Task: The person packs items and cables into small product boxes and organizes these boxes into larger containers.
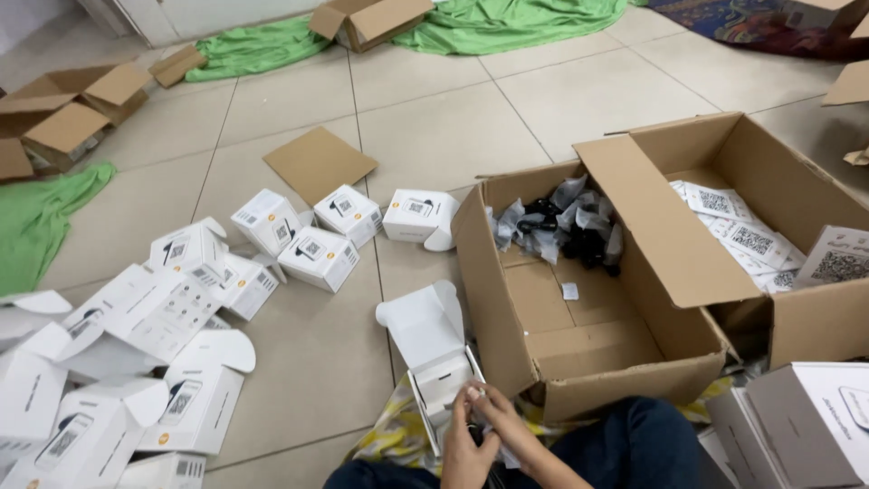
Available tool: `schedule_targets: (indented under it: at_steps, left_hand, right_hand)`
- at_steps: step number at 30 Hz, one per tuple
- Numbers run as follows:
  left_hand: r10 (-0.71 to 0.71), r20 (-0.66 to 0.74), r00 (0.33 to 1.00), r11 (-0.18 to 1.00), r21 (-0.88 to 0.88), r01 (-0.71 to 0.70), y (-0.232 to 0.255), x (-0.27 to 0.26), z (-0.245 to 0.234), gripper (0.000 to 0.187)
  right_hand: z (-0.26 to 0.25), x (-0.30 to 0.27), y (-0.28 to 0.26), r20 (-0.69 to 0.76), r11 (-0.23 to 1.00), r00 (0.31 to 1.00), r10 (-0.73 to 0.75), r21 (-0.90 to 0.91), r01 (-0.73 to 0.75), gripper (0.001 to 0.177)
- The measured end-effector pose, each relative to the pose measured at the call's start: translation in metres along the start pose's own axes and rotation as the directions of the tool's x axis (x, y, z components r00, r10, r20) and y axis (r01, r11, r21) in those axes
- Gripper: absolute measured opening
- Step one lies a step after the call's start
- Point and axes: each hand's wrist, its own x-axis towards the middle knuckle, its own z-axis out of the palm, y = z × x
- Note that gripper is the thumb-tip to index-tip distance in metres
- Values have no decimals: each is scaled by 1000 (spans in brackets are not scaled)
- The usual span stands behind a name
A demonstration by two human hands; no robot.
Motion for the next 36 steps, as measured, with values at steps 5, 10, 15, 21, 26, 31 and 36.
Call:
schedule_targets:
  at_steps: [5,10,15,21,26,31,36]
  left_hand:
    - [-185,-3,983,982,49,185,12,-30,-2,128]
    - [-10,-240,971,994,106,37,80,-7,-61,63]
    - [515,-435,738,817,511,-269,165,20,-90,27]
    - [610,-33,791,422,859,-290,38,67,-36,28]
    - [200,5,980,696,703,-145,-107,8,0,37]
    - [207,-101,973,875,463,-138,-58,-8,-16,25]
    - [201,-224,953,944,303,-128,-26,-8,-15,24]
  right_hand:
    - [-27,-24,102,384,354,786,485,735,-578,28]
    - [-29,-33,71,236,330,782,576,808,-487,26]
    - [-40,-28,76,267,335,850,453,833,-440,19]
    - [-29,-41,47,164,344,800,576,840,-420,19]
    - [-41,-44,47,101,365,787,609,845,-391,24]
    - [-32,-24,72,120,367,846,519,863,-348,25]
    - [-4,-4,46,136,348,930,341,901,-260,25]
